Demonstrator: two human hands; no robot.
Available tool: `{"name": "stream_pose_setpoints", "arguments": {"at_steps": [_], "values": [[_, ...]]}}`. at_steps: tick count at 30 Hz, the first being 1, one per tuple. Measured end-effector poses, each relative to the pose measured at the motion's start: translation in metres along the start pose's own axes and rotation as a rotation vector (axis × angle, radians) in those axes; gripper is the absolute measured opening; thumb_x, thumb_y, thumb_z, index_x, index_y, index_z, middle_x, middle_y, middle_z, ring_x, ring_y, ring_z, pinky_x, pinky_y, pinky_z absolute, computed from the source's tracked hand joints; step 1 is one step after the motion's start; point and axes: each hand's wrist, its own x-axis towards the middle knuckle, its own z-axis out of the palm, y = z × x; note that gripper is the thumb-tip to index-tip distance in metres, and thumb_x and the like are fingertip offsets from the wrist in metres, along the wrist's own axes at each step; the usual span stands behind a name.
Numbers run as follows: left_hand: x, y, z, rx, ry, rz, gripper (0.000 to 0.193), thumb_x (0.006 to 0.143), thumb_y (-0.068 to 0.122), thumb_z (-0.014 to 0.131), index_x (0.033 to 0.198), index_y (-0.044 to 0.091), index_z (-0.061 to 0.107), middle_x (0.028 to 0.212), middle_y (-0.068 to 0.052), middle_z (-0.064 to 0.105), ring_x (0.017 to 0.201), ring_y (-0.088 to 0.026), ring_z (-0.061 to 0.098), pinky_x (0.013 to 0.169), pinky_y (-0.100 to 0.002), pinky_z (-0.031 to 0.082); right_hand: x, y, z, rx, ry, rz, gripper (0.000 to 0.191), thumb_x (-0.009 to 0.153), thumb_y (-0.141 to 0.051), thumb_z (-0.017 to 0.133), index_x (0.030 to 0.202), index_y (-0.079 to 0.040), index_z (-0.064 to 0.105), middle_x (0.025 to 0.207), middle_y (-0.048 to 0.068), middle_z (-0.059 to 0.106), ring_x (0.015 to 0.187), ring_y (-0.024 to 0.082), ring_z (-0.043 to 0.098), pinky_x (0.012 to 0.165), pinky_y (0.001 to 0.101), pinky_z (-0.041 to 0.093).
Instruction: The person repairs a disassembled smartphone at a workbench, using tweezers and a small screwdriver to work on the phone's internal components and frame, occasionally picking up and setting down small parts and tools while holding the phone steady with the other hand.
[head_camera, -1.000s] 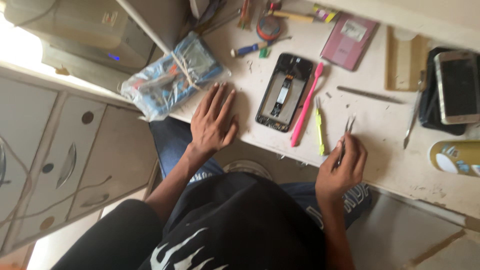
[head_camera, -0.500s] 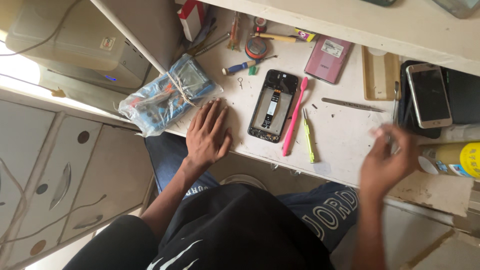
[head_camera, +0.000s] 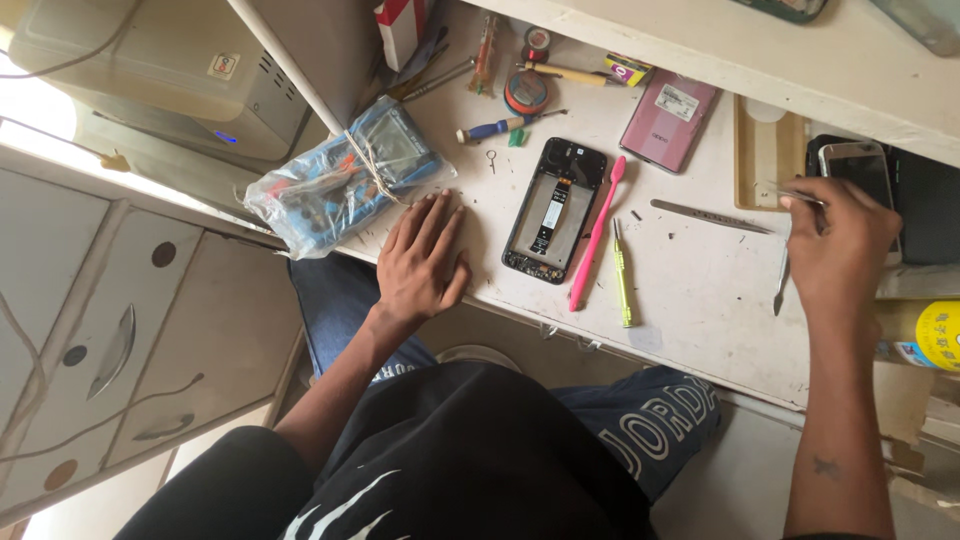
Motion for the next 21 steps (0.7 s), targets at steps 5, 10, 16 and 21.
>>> {"name": "stream_pose_setpoints", "arguments": {"at_steps": [5, 10, 16, 21], "values": [[0.0, 0.001, 0.001, 0.005, 0.004, -0.001, 0.057, 0.09, 0.027, 0.064, 0.14, 0.002, 0.062, 0.151, -0.02, 0.055, 0.138, -0.038, 0.054, 0.119, -0.048, 0.04, 0.013, -0.01, -0.012, -0.01, -0.121, -0.033, 0.011, 0.102, 0.009, 0.074, 0.112, 0.004, 0.073, 0.102, 0.019, 0.071, 0.079, 0.031, 0.068, 0.069, 0.0326, 0.05], [-0.001, 0.0, 0.001, 0.005, -0.001, -0.006, 0.056, 0.089, 0.027, 0.064, 0.139, 0.003, 0.063, 0.15, -0.02, 0.056, 0.137, -0.039, 0.054, 0.118, -0.048, 0.04, 0.021, -0.019, -0.018, -0.022, -0.171, -0.096, 0.016, 0.1, 0.011, 0.07, 0.114, 0.003, 0.072, 0.107, 0.019, 0.072, 0.086, 0.031, 0.07, 0.075, 0.0331, 0.053], [-0.001, -0.001, 0.001, 0.004, 0.004, 0.001, 0.056, 0.09, 0.027, 0.064, 0.14, 0.003, 0.063, 0.151, -0.019, 0.055, 0.138, -0.038, 0.054, 0.119, -0.048, 0.04, 0.023, -0.022, -0.024, -0.038, -0.212, -0.109, 0.016, 0.099, 0.01, 0.072, 0.114, 0.003, 0.072, 0.106, 0.019, 0.072, 0.085, 0.032, 0.07, 0.074, 0.0341, 0.053], [-0.001, 0.0, 0.001, 0.007, 0.003, 0.002, 0.056, 0.09, 0.027, 0.064, 0.14, 0.003, 0.063, 0.151, -0.019, 0.055, 0.138, -0.038, 0.054, 0.119, -0.048, 0.04, 0.025, -0.024, -0.024, -0.009, -0.223, -0.114, 0.017, 0.099, 0.01, 0.072, 0.114, 0.002, 0.072, 0.109, 0.018, 0.073, 0.09, 0.031, 0.071, 0.078, 0.0339, 0.055]]}}
